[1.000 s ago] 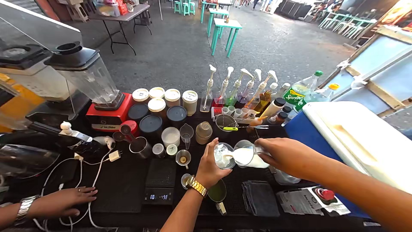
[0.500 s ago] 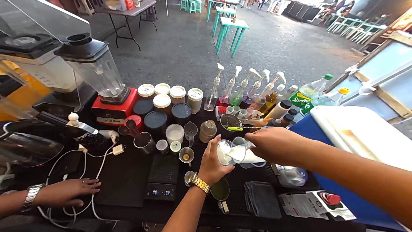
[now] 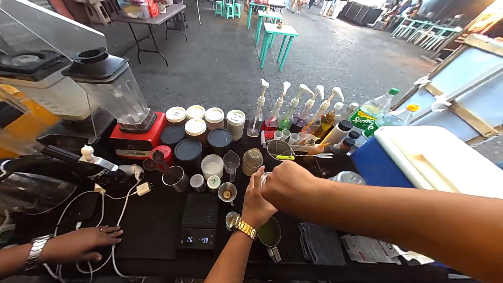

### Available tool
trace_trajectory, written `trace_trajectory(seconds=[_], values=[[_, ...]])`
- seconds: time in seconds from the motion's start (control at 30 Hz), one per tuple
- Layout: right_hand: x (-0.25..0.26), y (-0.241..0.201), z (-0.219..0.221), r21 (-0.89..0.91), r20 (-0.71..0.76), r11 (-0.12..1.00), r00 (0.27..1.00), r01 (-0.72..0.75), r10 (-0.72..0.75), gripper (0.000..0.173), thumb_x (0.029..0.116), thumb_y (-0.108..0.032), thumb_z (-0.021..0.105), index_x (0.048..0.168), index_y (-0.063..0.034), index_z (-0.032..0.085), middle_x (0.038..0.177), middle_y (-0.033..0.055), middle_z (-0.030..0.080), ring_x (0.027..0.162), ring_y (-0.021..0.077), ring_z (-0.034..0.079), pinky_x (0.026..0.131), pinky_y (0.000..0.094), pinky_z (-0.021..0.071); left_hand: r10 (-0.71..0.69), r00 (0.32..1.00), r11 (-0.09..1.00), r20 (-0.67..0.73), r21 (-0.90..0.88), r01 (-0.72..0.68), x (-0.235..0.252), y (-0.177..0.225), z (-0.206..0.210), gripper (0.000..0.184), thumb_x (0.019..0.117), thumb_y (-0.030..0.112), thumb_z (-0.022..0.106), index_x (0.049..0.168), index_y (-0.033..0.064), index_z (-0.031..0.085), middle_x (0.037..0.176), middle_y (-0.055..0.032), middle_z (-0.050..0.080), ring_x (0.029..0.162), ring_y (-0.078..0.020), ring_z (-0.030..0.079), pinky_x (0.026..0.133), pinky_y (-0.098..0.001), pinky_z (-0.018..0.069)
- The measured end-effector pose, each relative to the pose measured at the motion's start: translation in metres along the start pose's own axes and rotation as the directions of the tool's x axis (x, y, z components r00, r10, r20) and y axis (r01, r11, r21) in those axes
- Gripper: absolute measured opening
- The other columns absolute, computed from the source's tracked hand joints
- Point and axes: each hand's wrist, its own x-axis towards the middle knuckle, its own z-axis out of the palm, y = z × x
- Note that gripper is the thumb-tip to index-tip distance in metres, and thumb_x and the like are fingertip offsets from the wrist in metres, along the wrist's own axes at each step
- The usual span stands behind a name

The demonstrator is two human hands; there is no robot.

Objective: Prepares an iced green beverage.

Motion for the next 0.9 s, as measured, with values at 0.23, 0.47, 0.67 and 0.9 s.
trace_trajectory(seconds=[0.23,0.47,0.67,0.9], values=[[-0.016,0.012,0.079,0.114,-0.451,0.984,0.875,-0.137,0.174,0.011,0.0915,-0.002,0.061,0.096,0.0001,0.070,0.074,0.0127,0.066,0.066,0.0300,0.068,0.056,0.0450,0.0536,0.066,0.989,0.997,-0.132,0.043,-0.060,0.011,-0.024,0.007,0.106,0.0601,0.035,0.091,0.150,0.0049,0.043,0.141,-0.0163,0.057,0.123,-0.0283,0.061,0.101,-0.0482,0.0537],[0.008,0.044,0.253,1.000,-0.021,0.002,0.773,0.025,0.633,0.033,0.0950,-0.026,0.069,0.118,-0.0034,0.064,0.099,0.0111,0.070,0.078,0.0198,0.070,0.073,0.0403,0.0612,0.021,0.956,1.000,-0.294,-0.001,-0.023,0.001,-0.033,-0.037,0.111,0.0540,0.035,0.097,0.146,0.0033,0.044,0.140,-0.0171,0.056,0.125,-0.0241,0.060,0.103,-0.0427,0.0536],[0.116,-0.018,0.327,0.968,0.249,-0.193,0.691,-0.159,0.679,0.034,0.0952,-0.015,0.066,0.125,-0.0010,0.061,0.113,0.0179,0.069,0.100,0.0301,0.071,0.091,0.0497,0.0578,0.041,0.951,0.999,-0.308,0.026,-0.035,-0.020,-0.022,-0.068,0.110,0.0543,0.033,0.098,0.147,0.0073,0.043,0.141,-0.0141,0.054,0.125,-0.0214,0.058,0.102,-0.0389,0.0548],[0.053,-0.080,0.329,0.953,0.154,-0.282,0.621,0.112,0.768,0.054,0.0884,-0.025,0.074,0.130,0.0041,0.056,0.115,0.0207,0.067,0.091,0.0307,0.069,0.078,0.0495,0.0586,0.104,0.917,0.989,-0.386,-0.058,-0.137,-0.067,0.005,-0.091,0.110,0.0547,0.028,0.098,0.144,0.0006,0.040,0.137,-0.0152,0.057,0.124,-0.0211,0.060,0.101,-0.0354,0.0566]])
